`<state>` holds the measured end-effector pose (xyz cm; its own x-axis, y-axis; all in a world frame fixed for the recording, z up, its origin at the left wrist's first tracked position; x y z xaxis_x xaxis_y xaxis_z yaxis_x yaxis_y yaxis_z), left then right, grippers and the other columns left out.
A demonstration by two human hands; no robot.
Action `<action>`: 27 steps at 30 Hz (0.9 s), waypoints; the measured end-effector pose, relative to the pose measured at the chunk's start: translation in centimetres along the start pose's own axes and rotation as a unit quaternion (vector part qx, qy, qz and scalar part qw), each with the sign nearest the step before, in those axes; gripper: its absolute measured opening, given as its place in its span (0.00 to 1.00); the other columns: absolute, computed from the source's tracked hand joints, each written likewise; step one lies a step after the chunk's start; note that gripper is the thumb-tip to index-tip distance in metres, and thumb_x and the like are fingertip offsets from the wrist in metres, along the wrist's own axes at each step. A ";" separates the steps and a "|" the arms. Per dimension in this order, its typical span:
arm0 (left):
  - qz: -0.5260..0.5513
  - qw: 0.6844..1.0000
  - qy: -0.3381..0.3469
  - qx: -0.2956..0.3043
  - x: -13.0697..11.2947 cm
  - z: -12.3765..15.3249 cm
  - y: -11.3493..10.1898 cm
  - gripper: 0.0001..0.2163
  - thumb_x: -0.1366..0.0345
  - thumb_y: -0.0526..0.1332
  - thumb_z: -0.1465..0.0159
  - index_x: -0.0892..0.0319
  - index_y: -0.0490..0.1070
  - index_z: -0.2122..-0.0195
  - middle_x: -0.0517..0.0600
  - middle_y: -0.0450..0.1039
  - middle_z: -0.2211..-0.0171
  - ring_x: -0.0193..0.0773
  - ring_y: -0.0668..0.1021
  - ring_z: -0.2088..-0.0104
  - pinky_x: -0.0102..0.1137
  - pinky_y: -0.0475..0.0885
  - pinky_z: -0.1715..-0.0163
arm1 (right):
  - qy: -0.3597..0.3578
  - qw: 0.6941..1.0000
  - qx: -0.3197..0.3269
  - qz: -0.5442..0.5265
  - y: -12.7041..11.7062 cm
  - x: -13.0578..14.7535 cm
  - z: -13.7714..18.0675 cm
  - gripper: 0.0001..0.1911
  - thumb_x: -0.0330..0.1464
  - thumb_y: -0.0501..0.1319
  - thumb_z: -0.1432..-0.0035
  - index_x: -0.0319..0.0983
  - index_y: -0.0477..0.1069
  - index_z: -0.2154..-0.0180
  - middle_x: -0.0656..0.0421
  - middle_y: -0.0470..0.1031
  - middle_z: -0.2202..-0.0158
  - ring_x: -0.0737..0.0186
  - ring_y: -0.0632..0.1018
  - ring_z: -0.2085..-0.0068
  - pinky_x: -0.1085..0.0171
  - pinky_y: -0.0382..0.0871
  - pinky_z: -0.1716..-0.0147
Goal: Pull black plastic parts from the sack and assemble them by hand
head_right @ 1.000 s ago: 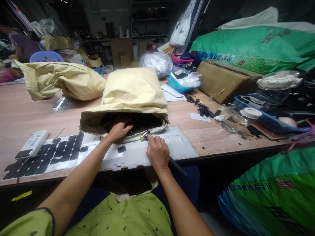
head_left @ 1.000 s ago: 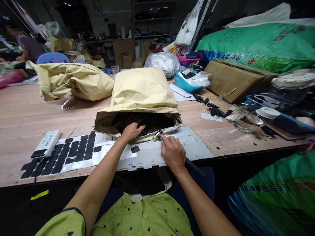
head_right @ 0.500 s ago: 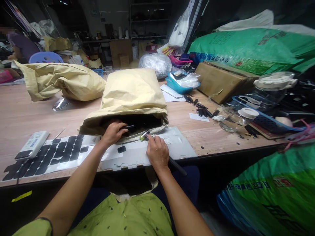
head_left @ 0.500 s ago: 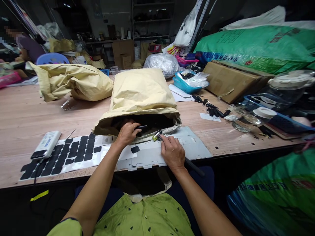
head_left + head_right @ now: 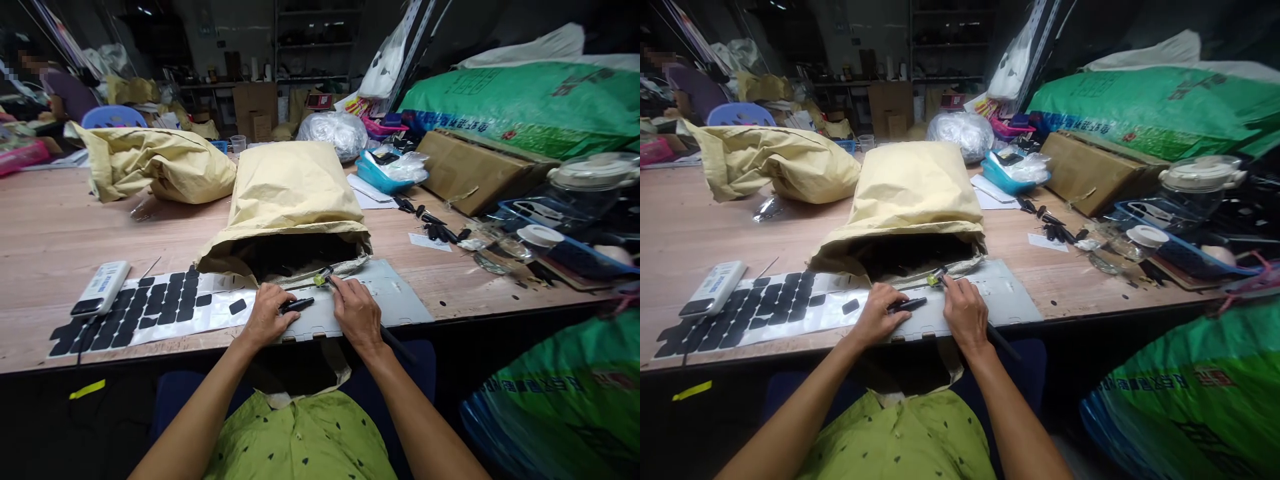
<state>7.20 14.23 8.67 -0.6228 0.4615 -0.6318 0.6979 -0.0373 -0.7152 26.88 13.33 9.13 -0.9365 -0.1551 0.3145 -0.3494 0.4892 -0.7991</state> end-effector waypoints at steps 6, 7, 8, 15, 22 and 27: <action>0.008 1.000 -0.024 0.009 -0.1 -0.4 -0.2 0.07 0.66 0.70 0.44 0.56 0.78 0.64 0.51 0.75 0.67 0.46 0.71 0.58 0.40 0.66 0.53 | 0.089 0.966 0.019 -0.243 -2.3 1.9 2.1 0.18 0.36 0.55 0.35 0.40 0.72 0.46 0.54 0.78 0.55 0.60 0.77 0.59 0.62 0.71 0.59; 0.006 1.000 -0.025 0.011 0.0 -0.4 -0.1 0.07 0.66 0.70 0.44 0.55 0.79 0.64 0.50 0.74 0.68 0.45 0.71 0.58 0.39 0.66 0.53 | 0.097 0.960 0.031 -0.262 -2.4 2.4 2.5 0.18 0.36 0.55 0.35 0.40 0.72 0.46 0.54 0.78 0.56 0.61 0.78 0.60 0.63 0.72 0.60; 0.004 1.000 -0.027 0.014 0.0 -0.4 0.0 0.07 0.66 0.70 0.44 0.55 0.79 0.64 0.50 0.74 0.68 0.45 0.70 0.58 0.39 0.66 0.54 | 0.097 0.956 0.044 -0.275 -2.5 2.9 2.9 0.18 0.36 0.55 0.35 0.40 0.72 0.46 0.54 0.78 0.56 0.61 0.78 0.60 0.63 0.72 0.60; 0.016 0.999 -0.035 0.034 0.5 -0.6 0.2 0.05 0.66 0.68 0.42 0.55 0.80 0.63 0.50 0.71 0.69 0.43 0.69 0.59 0.37 0.64 0.55 | 0.002 0.960 0.092 -0.265 -2.2 6.0 4.1 0.19 0.31 0.52 0.33 0.41 0.71 0.44 0.55 0.76 0.61 0.63 0.77 0.60 0.66 0.72 0.59; 0.016 0.998 -0.048 0.043 0.8 -0.5 0.4 0.05 0.67 0.67 0.42 0.55 0.81 0.64 0.50 0.71 0.67 0.43 0.68 0.59 0.36 0.63 0.56 | -0.023 0.967 0.090 -0.236 -1.5 6.4 4.1 0.20 0.31 0.52 0.32 0.41 0.69 0.42 0.55 0.75 0.61 0.63 0.77 0.61 0.65 0.71 0.62; 0.027 0.998 -0.046 0.038 0.7 -0.5 0.5 0.08 0.67 0.69 0.43 0.56 0.81 0.62 0.50 0.71 0.68 0.43 0.68 0.58 0.37 0.64 0.55 | -0.001 0.968 0.045 -0.247 -2.7 5.5 3.5 0.18 0.30 0.54 0.33 0.42 0.70 0.44 0.55 0.76 0.58 0.62 0.77 0.57 0.64 0.72 0.55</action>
<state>7.21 14.97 8.02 -0.6175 0.3746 -0.6916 0.7046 -0.1275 -0.6981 22.56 8.15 11.21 -0.6540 -0.3532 0.6689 -0.7561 0.2787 -0.5921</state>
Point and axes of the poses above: each hand's wrist, its own z-axis away from the middle knuckle, its own y-axis out of the palm, x = y × z, the point moved 6 cm from there along -z, towards the middle knuckle
